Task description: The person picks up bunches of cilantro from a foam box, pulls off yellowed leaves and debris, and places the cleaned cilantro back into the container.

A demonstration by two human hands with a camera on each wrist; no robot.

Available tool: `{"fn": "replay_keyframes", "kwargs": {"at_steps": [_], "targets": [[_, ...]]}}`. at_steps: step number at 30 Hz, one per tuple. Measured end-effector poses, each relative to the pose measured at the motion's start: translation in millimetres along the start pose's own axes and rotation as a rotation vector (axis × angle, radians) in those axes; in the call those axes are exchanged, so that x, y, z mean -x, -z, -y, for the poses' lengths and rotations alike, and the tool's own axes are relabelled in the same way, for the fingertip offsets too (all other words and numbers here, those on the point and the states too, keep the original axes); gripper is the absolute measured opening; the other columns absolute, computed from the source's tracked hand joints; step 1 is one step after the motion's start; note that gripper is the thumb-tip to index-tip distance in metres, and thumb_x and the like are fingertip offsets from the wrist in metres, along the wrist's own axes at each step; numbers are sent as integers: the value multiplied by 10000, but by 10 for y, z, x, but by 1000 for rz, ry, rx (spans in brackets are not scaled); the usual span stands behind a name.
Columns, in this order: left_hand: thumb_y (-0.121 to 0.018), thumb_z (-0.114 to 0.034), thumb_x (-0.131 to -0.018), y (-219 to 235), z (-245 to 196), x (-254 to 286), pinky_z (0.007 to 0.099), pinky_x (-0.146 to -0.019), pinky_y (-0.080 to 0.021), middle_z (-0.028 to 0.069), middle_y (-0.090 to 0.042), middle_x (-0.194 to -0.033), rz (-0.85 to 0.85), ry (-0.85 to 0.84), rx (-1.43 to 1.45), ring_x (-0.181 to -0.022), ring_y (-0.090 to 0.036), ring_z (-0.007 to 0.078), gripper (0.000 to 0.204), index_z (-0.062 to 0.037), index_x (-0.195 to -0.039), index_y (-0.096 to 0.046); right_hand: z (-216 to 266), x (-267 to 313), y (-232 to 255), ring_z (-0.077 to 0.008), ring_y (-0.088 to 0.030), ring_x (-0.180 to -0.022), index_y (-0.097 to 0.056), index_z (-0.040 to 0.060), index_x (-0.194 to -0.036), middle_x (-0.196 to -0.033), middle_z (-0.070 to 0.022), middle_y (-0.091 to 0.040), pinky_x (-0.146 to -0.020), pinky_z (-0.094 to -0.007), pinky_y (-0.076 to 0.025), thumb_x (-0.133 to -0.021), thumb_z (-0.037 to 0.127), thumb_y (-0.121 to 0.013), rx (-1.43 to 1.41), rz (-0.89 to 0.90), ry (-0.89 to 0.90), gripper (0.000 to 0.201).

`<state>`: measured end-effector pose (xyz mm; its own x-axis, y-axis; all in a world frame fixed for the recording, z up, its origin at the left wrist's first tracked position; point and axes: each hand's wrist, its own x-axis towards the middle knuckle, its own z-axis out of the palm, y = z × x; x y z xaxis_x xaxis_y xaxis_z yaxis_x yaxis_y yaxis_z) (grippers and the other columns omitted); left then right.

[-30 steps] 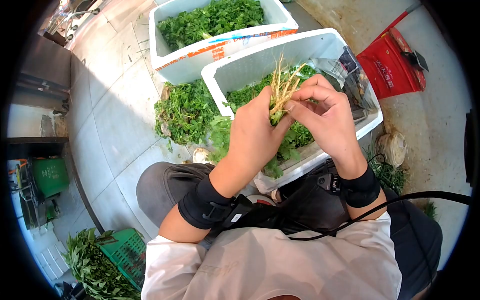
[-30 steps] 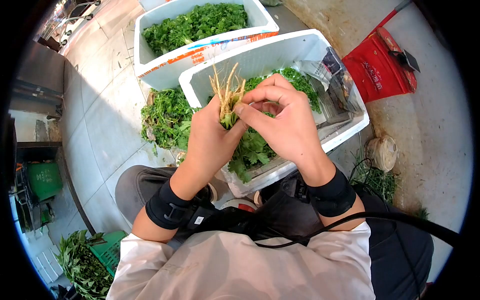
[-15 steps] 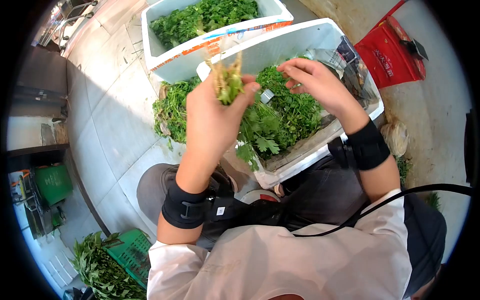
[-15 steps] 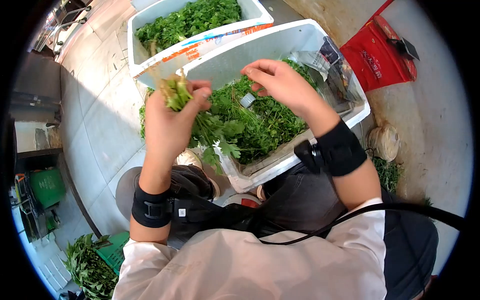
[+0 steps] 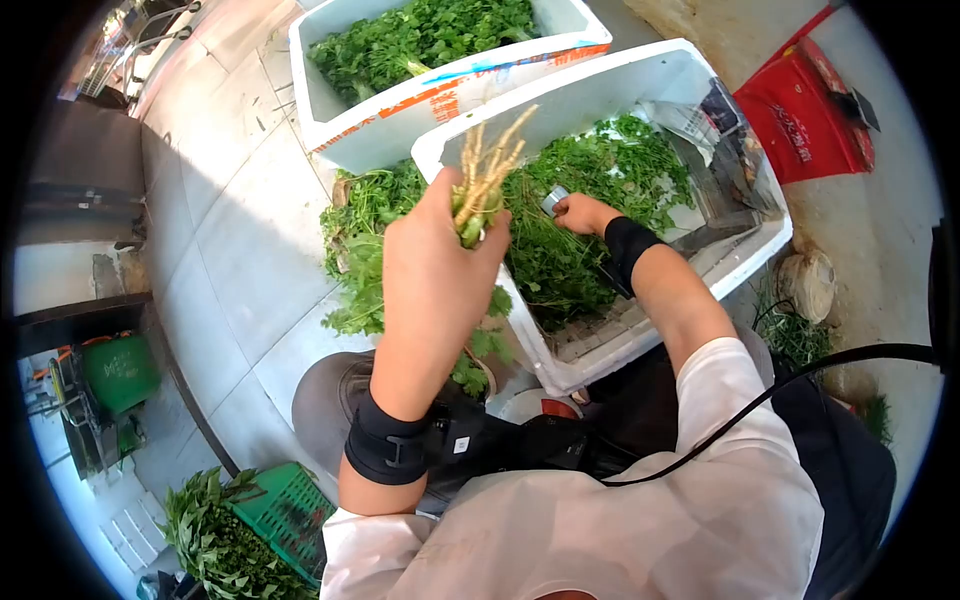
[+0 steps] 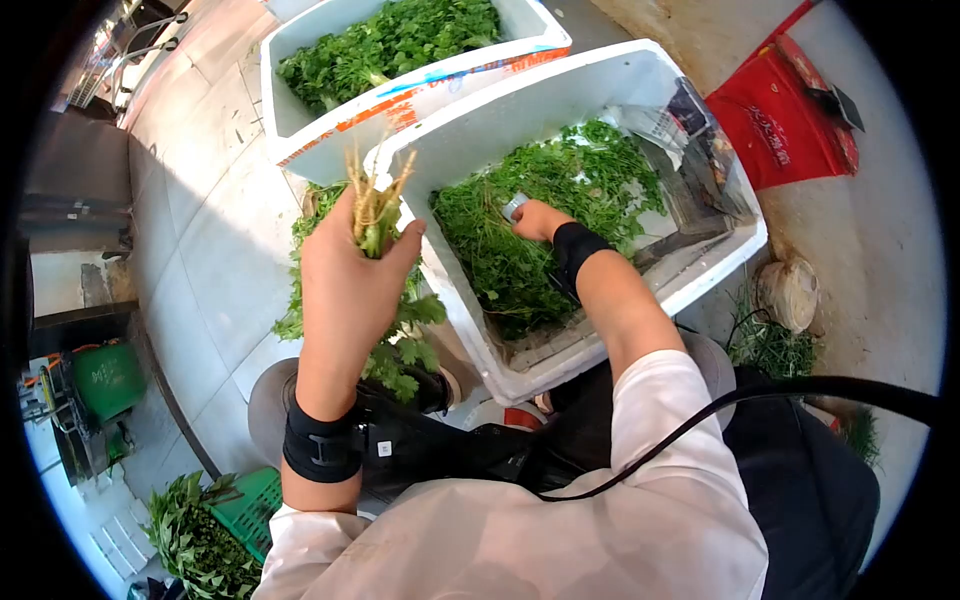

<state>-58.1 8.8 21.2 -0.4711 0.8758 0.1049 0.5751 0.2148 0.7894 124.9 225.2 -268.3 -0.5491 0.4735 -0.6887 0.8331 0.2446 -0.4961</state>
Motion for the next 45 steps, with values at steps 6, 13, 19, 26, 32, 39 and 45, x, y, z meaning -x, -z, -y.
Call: {"fn": "replay_keyframes", "kwargs": {"at_steps": [6, 13, 19, 26, 32, 39, 45], "targets": [[-739, -57, -803, -5, 83, -41, 455, -665, -550, 252, -691, -811, 109, 55, -6, -759, -692, 430, 334, 1, -1088, -574, -81, -277, -597, -333, -683, -975, -584, 17, -1396, -1205, -211, -698, -849, -429, -537, -941, 123, -682, 61, -209, 49, 477], [-719, -66, -841, -41, 108, -62, 377, -676, -531, 202, -695, -823, 140, 50, 2, -711, -684, 368, 294, 20, -1100, -609, -175, -265, -769, -375, -674, -1052, -724, 39, -1131, -1130, -208, -715, -947, -474, -534, -855, 100, -729, 204, -177, 28, 283], [-745, -57, -802, -87, 111, -67, 480, -629, -532, 245, -658, -721, 142, -24, 7, -704, -671, 447, 330, 1, -1073, -567, -89, -134, -344, -322, -710, -937, -761, 74, -1043, -1000, -158, -756, -857, -440, -552, -790, 119, -767, 49, -81, 72, 257], [-742, -92, -848, -131, -40, -48, 386, -668, -525, 188, -693, -822, 157, -14, 174, -686, -670, 340, 250, 17, -1028, -606, 726, 891, 909, -126, -656, -749, -628, 32, -1171, -874, -6, -649, -693, -260, -527, -981, 153, -659, -456, 73, -8, 227], [-736, -101, -857, -192, -75, -47, 422, -695, -534, 210, -691, -847, 154, -30, 342, -751, -681, 375, 225, -2, -1037, -645, 1279, 1972, 1318, -124, -676, -749, -624, 45, -1248, -943, -31, -691, -733, -230, -520, -1026, 206, -596, -692, 53, 224, 276], [-732, -127, -932, -242, -209, 51, 288, -583, -501, 28, -694, -838, 242, 188, 796, -675, -613, 96, 184, -10, -1058, -667, 1613, 2742, 1066, -104, -695, -790, -612, 34, -1186, -983, -25, -689, -634, -223, -473, -996, 128, -643, -674, -189, 352, 214], [-730, -153, -955, -325, -239, 112, 228, -516, -462, 13, -668, -829, 229, 224, 902, -616, -587, 69, 189, -14, -1060, -655, 1685, 2851, 852, -76, -678, -797, -609, 6, -1074, -945, -40, -697, -664, -205, -496, -955, 31, -677, -666, -239, 438, 139]]}}
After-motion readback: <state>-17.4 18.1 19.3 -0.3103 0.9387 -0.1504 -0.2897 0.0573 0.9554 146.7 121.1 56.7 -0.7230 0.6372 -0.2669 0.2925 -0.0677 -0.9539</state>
